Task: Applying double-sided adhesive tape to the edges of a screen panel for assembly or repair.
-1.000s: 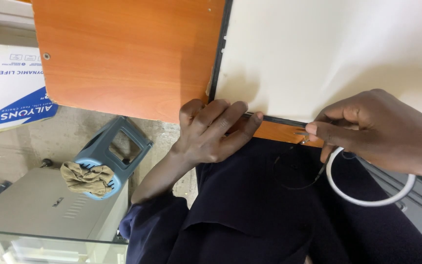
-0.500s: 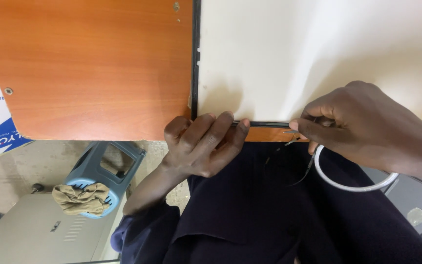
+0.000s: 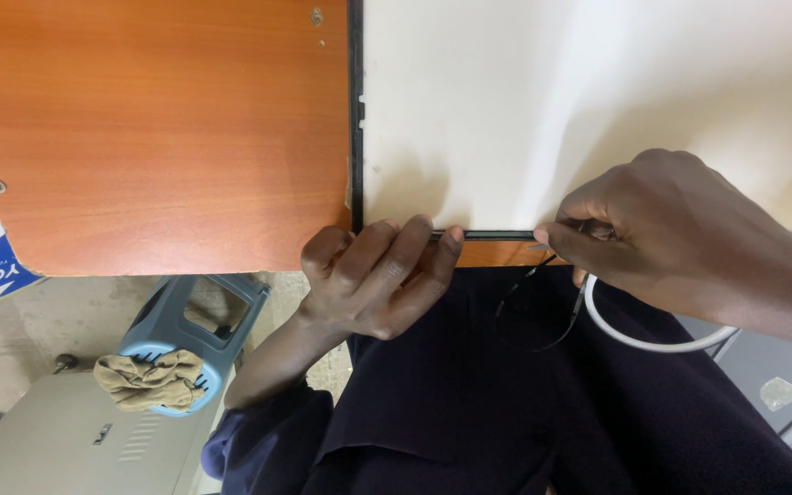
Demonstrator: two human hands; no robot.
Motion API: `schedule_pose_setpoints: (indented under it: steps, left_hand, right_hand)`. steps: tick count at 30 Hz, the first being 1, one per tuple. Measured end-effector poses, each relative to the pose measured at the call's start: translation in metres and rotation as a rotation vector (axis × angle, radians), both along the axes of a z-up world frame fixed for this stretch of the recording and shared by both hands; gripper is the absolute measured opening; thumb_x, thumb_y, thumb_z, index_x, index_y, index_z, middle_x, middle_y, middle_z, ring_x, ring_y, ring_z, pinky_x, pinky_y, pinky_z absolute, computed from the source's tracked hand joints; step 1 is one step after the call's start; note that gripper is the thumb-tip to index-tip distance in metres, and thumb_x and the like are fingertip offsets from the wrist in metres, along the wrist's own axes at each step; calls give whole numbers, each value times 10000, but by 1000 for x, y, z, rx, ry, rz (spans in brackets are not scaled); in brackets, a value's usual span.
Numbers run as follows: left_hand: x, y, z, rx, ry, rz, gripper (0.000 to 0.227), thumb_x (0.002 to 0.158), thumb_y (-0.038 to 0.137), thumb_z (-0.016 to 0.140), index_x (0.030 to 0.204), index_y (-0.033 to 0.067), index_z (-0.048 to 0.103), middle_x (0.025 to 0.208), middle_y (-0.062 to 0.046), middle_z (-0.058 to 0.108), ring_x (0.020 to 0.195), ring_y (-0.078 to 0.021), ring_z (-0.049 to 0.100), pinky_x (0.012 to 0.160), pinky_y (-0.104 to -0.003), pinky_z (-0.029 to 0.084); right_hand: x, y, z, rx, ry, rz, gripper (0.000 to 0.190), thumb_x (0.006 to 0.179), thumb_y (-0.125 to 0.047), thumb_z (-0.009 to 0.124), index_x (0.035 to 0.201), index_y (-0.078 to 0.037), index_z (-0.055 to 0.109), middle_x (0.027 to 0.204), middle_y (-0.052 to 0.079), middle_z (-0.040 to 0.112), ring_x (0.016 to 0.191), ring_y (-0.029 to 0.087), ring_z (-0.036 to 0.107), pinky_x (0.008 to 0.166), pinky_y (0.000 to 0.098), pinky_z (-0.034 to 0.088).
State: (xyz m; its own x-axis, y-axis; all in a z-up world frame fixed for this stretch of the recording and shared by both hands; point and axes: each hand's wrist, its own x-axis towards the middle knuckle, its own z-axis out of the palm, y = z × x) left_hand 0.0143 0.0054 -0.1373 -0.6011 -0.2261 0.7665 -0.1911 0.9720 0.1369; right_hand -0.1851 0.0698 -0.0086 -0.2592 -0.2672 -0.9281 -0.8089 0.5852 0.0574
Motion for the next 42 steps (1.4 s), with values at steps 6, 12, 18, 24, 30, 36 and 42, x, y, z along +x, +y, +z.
schedule_pose_setpoints:
  steps: [6, 12, 18, 24, 30, 36, 42]
  left_hand:
    - [2, 2, -4, -4, 5, -9, 182, 955, 250, 733, 1089, 200, 620, 808, 90, 681, 765, -97, 499, 723, -301, 290]
    - [4, 3, -2, -13, -26, -1, 194, 955, 273, 740, 1088, 204, 617, 831, 83, 686, 817, -113, 486, 722, -299, 302]
    - [6, 2, 2, 131, 9, -54, 151, 941, 246, 767, 1048, 212, 665, 844, 55, 656, 811, -142, 480, 733, -315, 302]
    - [0, -10, 36, 370, 23, -201, 50, 906, 126, 730, 954, 141, 733, 911, 20, 652, 790, -191, 518, 757, -346, 323]
    - [-33, -9, 59, 499, -299, -369, 206, 882, -34, 690, 781, 95, 566, 714, -34, 504, 750, -243, 440, 679, -364, 309]
    - [-49, -10, 52, 513, -477, -430, 265, 888, 63, 727, 747, 106, 506, 619, -19, 430, 681, -222, 411, 615, -370, 298]
    - [-50, -13, 51, 488, -541, -422, 213, 861, 114, 745, 751, 132, 563, 613, -4, 499, 685, -230, 453, 620, -371, 314]
  right_hand:
    - [0, -3, -1, 54, 27, 90, 376, 937, -483, 523, 772, -294, 803, 387, 15, 582, 382, 140, 431, 514, 300, 312]
    - [3, -11, 2, 83, 27, 64, 299, 936, -435, 530, 857, -336, 800, 523, -91, 766, 382, 109, 469, 485, 270, 338]
    - [5, -12, 5, 59, 27, 40, 344, 940, -441, 538, 797, -281, 807, 580, -92, 791, 431, 110, 577, 521, 271, 395]
    - [3, -8, 5, 35, -1, 48, 312, 945, -414, 547, 877, -300, 830, 382, 25, 556, 376, 135, 395, 480, 283, 296]
    - [-1, 6, -8, -159, -41, 149, 601, 959, -421, 572, 484, -63, 482, 388, 40, 367, 391, 164, 337, 473, 321, 278]
    - [2, 3, -9, -115, -42, 99, 535, 960, -430, 600, 553, -83, 619, 389, 27, 500, 368, 148, 402, 457, 292, 330]
    - [1, 4, -11, -182, -72, 124, 538, 943, -354, 594, 501, -52, 539, 391, 47, 452, 398, 172, 421, 481, 317, 342]
